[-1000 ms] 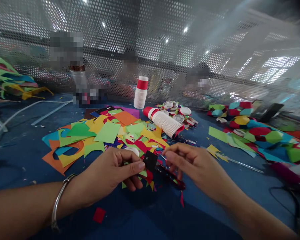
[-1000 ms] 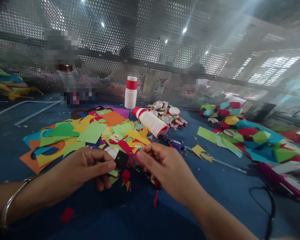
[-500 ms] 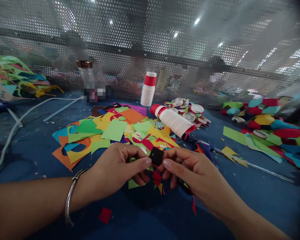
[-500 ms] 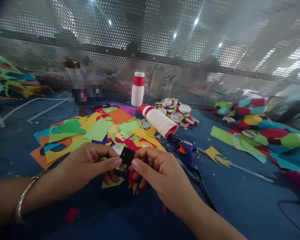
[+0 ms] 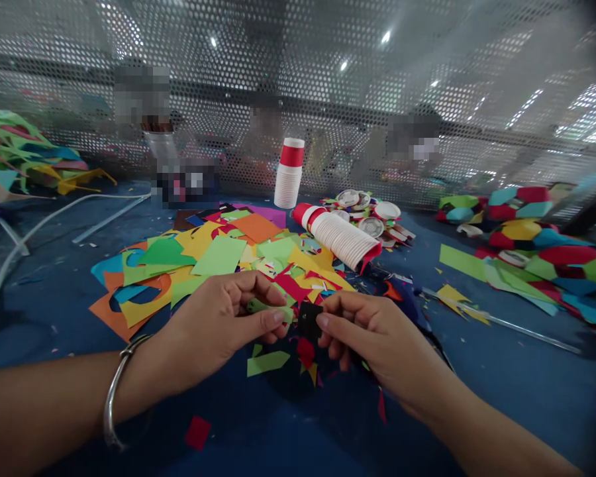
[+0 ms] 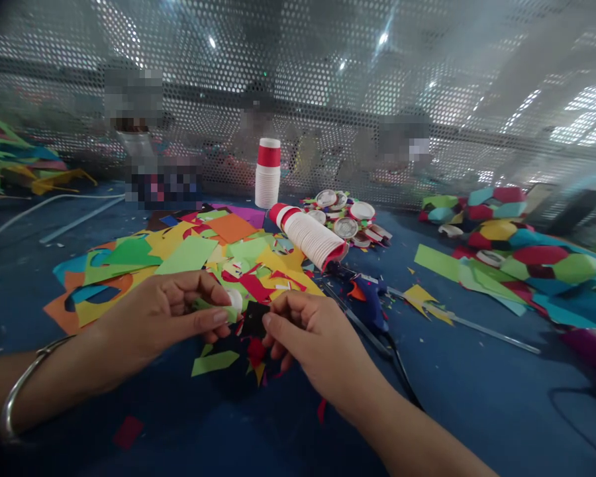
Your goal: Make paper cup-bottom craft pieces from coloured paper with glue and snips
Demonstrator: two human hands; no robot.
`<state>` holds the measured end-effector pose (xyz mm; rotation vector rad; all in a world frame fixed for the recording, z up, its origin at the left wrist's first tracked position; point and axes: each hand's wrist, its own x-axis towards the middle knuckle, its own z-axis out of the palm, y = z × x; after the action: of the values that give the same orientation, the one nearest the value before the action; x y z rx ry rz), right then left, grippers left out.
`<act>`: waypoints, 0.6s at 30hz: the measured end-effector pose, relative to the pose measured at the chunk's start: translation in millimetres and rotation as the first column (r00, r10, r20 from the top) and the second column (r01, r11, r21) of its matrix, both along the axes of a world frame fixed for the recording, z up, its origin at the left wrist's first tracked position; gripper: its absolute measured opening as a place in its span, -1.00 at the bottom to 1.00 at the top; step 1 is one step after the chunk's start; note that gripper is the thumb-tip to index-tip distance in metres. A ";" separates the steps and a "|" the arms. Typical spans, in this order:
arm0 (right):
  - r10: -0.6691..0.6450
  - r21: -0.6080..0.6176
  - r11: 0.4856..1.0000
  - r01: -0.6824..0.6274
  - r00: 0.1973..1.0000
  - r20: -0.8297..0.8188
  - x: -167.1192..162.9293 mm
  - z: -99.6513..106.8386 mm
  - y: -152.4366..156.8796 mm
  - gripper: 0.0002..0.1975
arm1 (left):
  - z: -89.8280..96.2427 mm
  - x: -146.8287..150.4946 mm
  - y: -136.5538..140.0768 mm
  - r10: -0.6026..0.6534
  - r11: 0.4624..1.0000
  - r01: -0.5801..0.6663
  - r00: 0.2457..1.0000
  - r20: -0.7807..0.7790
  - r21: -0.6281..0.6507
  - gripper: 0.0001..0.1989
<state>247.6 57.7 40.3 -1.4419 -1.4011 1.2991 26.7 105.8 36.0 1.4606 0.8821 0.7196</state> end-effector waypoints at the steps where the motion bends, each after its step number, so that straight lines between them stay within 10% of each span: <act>1: 0.011 -0.007 1.000 -0.011 1.000 0.002 -1.1 0.3 0.4 -0.84 | -0.1 0.1 -0.5 -0.011 1.000 0.011 1.000 0.010 -0.013 -0.79; 18: 0.110 0.005 0.994 -0.110 0.993 -0.052 -9.7 1.0 -5.4 -0.85 | 1.9 6.4 -7.5 -0.019 0.980 0.030 0.998 0.056 -0.197 -0.63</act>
<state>237.9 52.4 41.3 -1.3359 -1.4646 1.3942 33.0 98.3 37.8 1.2676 0.8670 0.6315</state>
